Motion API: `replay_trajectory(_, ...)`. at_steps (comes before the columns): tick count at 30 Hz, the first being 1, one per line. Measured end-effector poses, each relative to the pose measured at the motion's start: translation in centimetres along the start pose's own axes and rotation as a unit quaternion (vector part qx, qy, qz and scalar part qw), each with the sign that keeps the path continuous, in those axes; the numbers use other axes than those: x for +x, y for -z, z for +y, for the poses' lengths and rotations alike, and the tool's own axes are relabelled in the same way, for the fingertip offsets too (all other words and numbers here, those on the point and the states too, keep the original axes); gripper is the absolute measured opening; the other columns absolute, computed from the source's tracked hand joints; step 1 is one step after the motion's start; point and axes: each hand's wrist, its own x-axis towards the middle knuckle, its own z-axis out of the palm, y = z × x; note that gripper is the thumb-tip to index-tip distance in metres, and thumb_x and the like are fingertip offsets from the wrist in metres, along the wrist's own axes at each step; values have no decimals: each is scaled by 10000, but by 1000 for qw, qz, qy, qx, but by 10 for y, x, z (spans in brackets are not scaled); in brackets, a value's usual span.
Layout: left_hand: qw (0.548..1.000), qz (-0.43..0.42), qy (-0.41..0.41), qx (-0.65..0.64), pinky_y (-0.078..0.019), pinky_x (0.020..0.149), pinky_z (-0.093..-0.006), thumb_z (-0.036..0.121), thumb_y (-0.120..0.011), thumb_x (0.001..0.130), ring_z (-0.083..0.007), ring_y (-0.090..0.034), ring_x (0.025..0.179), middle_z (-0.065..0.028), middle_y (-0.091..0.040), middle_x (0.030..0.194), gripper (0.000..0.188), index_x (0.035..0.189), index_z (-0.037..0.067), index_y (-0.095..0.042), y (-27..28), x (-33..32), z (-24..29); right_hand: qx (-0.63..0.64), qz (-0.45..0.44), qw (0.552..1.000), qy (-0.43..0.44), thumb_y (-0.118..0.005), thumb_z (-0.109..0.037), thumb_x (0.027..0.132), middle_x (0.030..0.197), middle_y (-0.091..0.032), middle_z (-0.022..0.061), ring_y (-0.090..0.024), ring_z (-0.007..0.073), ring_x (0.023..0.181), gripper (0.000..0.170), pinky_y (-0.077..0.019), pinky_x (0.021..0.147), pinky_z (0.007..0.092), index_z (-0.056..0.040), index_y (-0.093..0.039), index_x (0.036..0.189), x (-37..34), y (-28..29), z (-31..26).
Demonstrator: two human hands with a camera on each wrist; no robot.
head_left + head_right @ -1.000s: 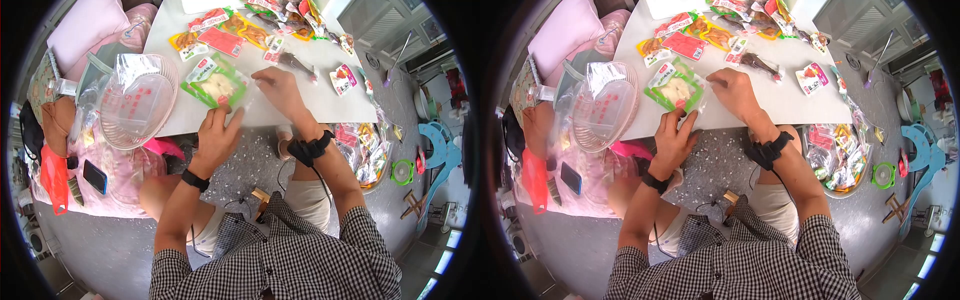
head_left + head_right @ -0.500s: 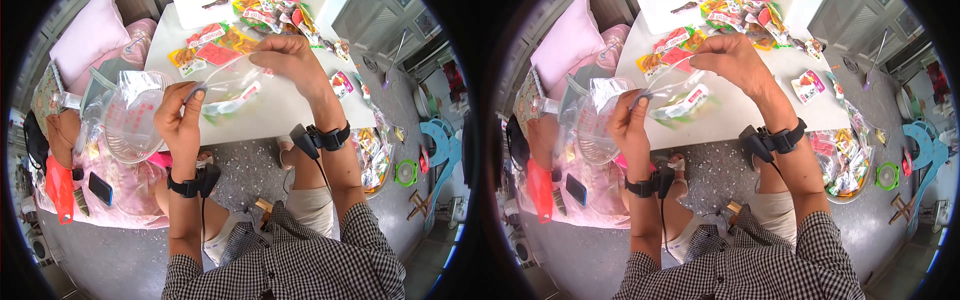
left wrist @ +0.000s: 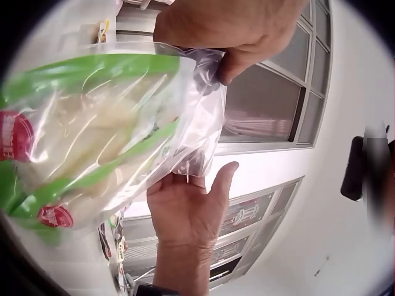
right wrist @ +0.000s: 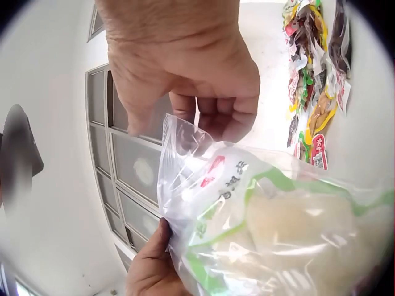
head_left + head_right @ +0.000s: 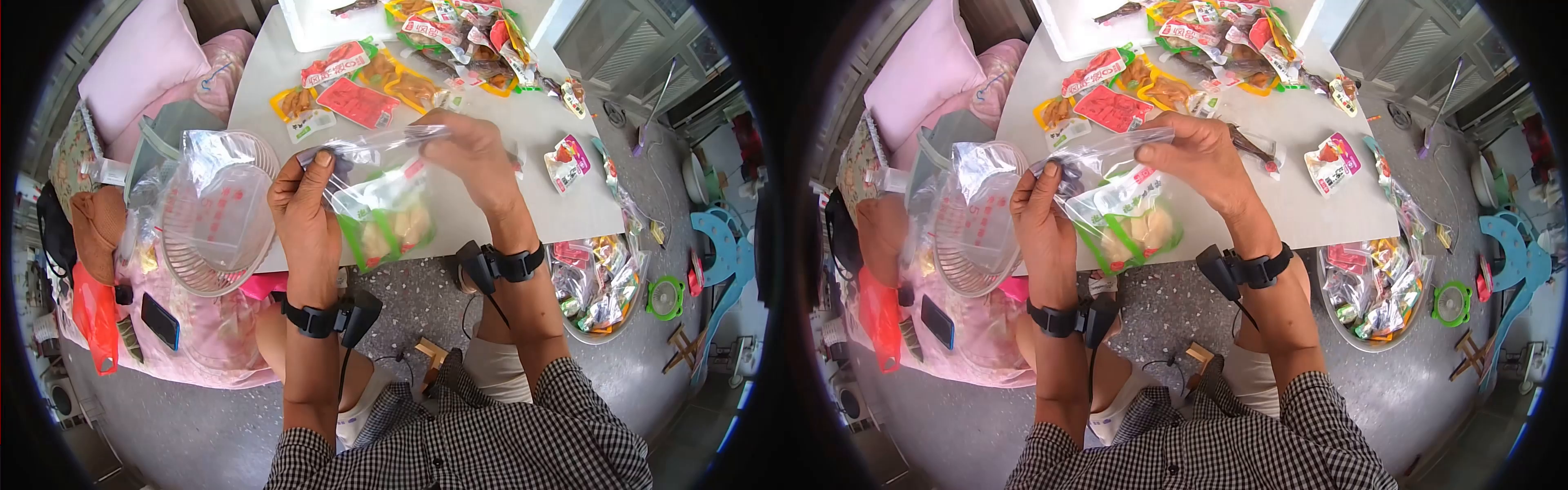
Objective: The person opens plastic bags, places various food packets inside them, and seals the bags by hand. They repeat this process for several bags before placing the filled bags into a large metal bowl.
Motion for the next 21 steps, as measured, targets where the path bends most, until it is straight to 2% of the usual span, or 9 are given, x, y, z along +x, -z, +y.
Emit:
replay_trajectory(1, 1000, 6, 4, -3, -467, 725, -230, 31, -644, 847, -95, -595, 761, -54, -668, 876, 119, 955, -17, -658, -5, 0, 0, 5, -3, 1000, -23, -676, -102, 833, 798, -645, -1, -551, 60, 719, 123, -459, 666, 236, -5, -705, 903, -1, -1, -1)
replay_trajectory(4, 1000, 8, 10, 2, -467, 722, -233, 31, -646, 846, -99, -595, 760, -56, -668, 878, 121, 955, -19, -657, -11, -2, -2, -37, -8, 999, -16, -630, -46, 827, 865, -635, 66, -568, 136, 779, 141, -442, 701, 259, 57, -667, 915, -3, 4, -2)
replay_trajectory(7, 1000, 5, -4, 25, -466, 726, -241, 29, -646, 844, -108, -596, 761, -58, -667, 876, 124, 957, -22, -659, -18, -7, 1, -12, 12, 1000, -15, -636, -68, 826, 862, -637, 73, -571, 136, 763, 146, -444, 693, 263, 49, -673, 907, -5, 2, -9)
replay_trajectory(10, 999, -24, -5, 48, -465, 734, -248, 21, -663, 823, -119, -596, 764, -61, -665, 875, 146, 962, -27, -662, -20, -8, 6, 59, 30, 998, -11, -677, -51, 813, 811, -670, 35, -606, 97, 760, 113, -482, 696, 231, -22, -716, 915, -5, 0, -12)
replay_trajectory(13, 996, -50, 5, 74, -463, 732, -253, 11, -691, 788, -127, -594, 767, -64, -663, 882, 185, 966, -30, -665, -18, -7, 4, 101, 32, 993, -47, -682, -52, 804, 806, -669, 36, -606, 100, 766, 110, -476, 693, 234, -25, -718, 905, -8, -2, -17)
replay_trajectory(17, 993, -53, 26, 104, -452, 717, -244, -3, -722, 740, -130, -582, 769, -67, -652, 876, 203, 936, -35, -677, -24, -10, 4, 103, 26, 993, -45, -690, -53, 795, 791, -662, 32, -601, 97, 761, 115, -472, 695, 232, -18, -716, 901, -9, -3, -20)
replay_trajectory(21, 985, -71, -9, 154, -439, 702, -238, -11, -723, 731, -127, -565, 764, -70, -632, 852, 160, 883, -45, -684, -32, -12, 11, 57, 3, 998, -38, -704, -57, 785, 770, -652, 24, -589, 86, 744, 115, -467, 677, 228, -12, -713, 890, -10, -3, -24)
